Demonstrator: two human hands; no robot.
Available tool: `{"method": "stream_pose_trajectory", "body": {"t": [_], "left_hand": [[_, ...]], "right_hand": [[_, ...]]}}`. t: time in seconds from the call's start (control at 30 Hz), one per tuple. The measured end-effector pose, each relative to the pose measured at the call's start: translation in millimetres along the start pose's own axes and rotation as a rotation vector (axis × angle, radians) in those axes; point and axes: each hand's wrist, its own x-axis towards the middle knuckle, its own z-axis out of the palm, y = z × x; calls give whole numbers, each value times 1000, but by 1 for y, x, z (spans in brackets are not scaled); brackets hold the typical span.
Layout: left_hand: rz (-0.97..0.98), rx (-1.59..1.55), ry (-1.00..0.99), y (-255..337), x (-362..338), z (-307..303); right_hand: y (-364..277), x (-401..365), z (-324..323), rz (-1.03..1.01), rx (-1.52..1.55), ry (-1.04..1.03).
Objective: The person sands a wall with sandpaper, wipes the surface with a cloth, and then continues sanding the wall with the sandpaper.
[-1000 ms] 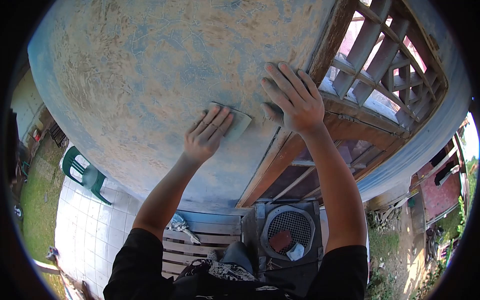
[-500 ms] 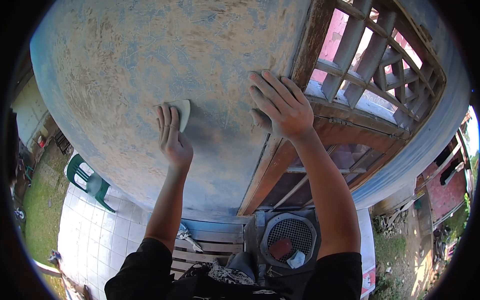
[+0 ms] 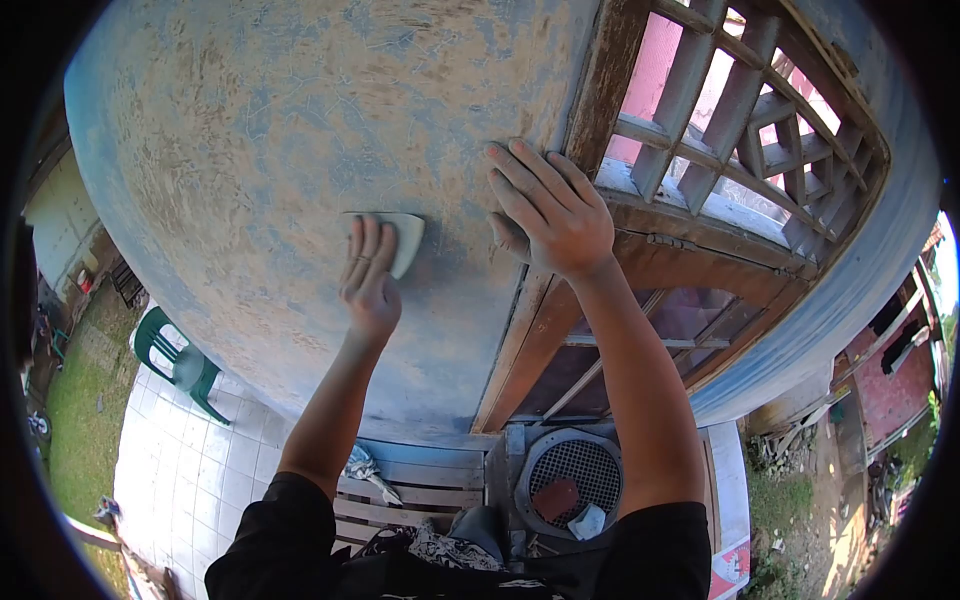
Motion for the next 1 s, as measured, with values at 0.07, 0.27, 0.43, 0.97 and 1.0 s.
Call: {"method": "stream_pose_trajectory", "body": {"t": [0.07, 0.27, 0.43, 0.97, 1.0], "left_hand": [[209, -91, -255, 6, 1, -9], [-143, 97, 166, -45, 37, -22], [113, -5, -146, -16, 7, -16], [-42, 115, 50, -47, 45, -30], [-28, 114, 52, -47, 46, -26]], "right_hand": [[1, 1, 0, 6, -15, -4], [1, 0, 2, 6, -22, 1], [0, -3, 2, 21, -21, -6], [1, -1, 4, 0, -47, 33], [2, 0, 6, 7, -53, 42]]}}
